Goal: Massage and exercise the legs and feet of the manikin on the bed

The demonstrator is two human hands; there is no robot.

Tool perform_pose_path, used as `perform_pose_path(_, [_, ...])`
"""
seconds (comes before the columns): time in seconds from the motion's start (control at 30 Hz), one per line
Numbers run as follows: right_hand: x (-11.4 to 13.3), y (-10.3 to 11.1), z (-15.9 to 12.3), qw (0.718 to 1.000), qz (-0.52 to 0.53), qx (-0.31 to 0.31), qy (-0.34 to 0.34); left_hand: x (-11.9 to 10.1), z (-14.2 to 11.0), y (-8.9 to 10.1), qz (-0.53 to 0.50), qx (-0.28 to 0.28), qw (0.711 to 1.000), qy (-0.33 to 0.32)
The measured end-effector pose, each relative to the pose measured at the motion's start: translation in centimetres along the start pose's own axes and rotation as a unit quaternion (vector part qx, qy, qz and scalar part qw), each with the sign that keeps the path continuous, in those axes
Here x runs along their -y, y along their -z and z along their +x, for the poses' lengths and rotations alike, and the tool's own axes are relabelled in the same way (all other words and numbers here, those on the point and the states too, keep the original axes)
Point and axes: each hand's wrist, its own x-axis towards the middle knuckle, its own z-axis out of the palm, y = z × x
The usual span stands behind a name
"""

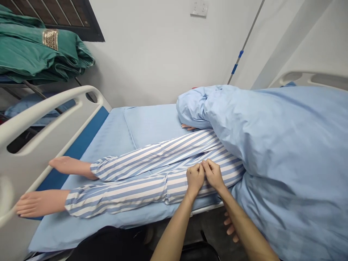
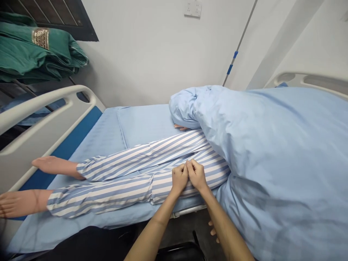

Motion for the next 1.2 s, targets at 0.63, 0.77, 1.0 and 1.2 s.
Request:
perform_pose_path(0.63, [-3.1,1.3,0.0,0.999,-0.005,-0.053,0.01,-1.2,0.4,-0.6,-0.071,-0.011,0.997,0.013])
perform_pose_path(0.77, [-3.3,1.6,0.0,0.997,0.033,-0.069,0.003,-5.4,0.2,-0.1,-0.161,-0.003,0.987,0.002])
perform_pose_path(1.0, [-3.7,1.9,-0.2,0.992,0.082,-0.099,-0.007,-5.0,0.1,-2.7,-0.129,-0.006,0.992,0.006])
perform_pose_path(1.2, [-3.6,1.4,0.1,0.989,0.1,-0.11,-0.027,-1.5,0.0,-4.8,0.014,-0.008,1.0,-0.022])
